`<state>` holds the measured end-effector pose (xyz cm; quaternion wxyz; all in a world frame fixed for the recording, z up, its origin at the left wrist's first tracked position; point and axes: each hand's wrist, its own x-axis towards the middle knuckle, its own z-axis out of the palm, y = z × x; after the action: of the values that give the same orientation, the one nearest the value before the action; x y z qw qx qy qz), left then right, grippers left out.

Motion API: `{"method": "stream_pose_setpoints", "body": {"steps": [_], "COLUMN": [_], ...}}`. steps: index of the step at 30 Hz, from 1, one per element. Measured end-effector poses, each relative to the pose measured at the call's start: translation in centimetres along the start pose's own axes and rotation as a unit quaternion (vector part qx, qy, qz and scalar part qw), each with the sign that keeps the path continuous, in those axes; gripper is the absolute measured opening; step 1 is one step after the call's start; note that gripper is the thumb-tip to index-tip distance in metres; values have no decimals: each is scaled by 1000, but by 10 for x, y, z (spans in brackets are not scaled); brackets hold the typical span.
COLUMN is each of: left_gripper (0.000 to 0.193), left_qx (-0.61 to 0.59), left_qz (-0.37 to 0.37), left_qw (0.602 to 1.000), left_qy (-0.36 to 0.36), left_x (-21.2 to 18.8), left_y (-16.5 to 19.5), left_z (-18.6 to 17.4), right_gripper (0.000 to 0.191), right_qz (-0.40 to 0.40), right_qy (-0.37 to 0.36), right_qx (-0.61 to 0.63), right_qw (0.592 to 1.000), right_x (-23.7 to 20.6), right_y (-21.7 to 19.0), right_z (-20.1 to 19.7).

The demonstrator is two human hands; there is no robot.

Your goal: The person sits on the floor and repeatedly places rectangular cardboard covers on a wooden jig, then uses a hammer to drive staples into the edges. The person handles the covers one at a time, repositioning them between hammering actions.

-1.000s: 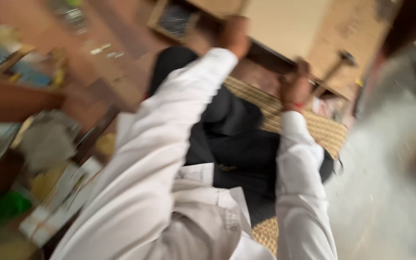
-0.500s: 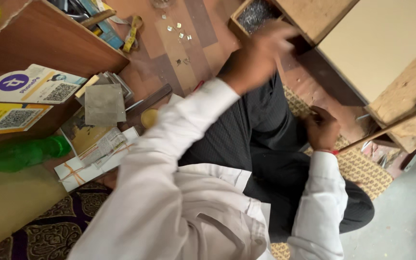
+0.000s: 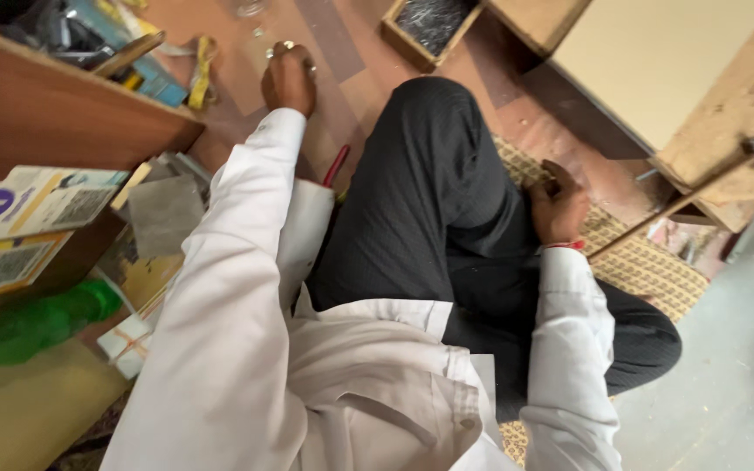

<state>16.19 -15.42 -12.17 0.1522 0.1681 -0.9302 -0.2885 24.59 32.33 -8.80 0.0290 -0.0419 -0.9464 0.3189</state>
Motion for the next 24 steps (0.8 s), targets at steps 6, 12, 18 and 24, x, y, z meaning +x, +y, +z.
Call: {"method": "stream_pose_setpoints", "body": {"steps": [6, 12, 18, 24], "left_gripper": [18, 9, 11, 10], "left_qx": [62, -532, -448, -539], "left_qz": [85, -58, 245, -101], "left_qw": [994, 834, 831, 664], "left_qy": [20, -133, -219, -508], "left_x": [9, 18, -67, -147], "left_y": [2, 84, 249, 300], "left_z": [7, -10, -7, 53], "right_gripper": [41, 34, 34, 18], "right_qz": [30, 50, 39, 70], "right_qy": [13, 78, 84, 135], "right_qx": [19, 101, 431, 508], "right_qw": [999, 991, 898, 848], "right_x": [-5, -14, -31, -50], "right_y": [-5, -24, -65, -56], "right_z": [1, -7, -24, -33]}}
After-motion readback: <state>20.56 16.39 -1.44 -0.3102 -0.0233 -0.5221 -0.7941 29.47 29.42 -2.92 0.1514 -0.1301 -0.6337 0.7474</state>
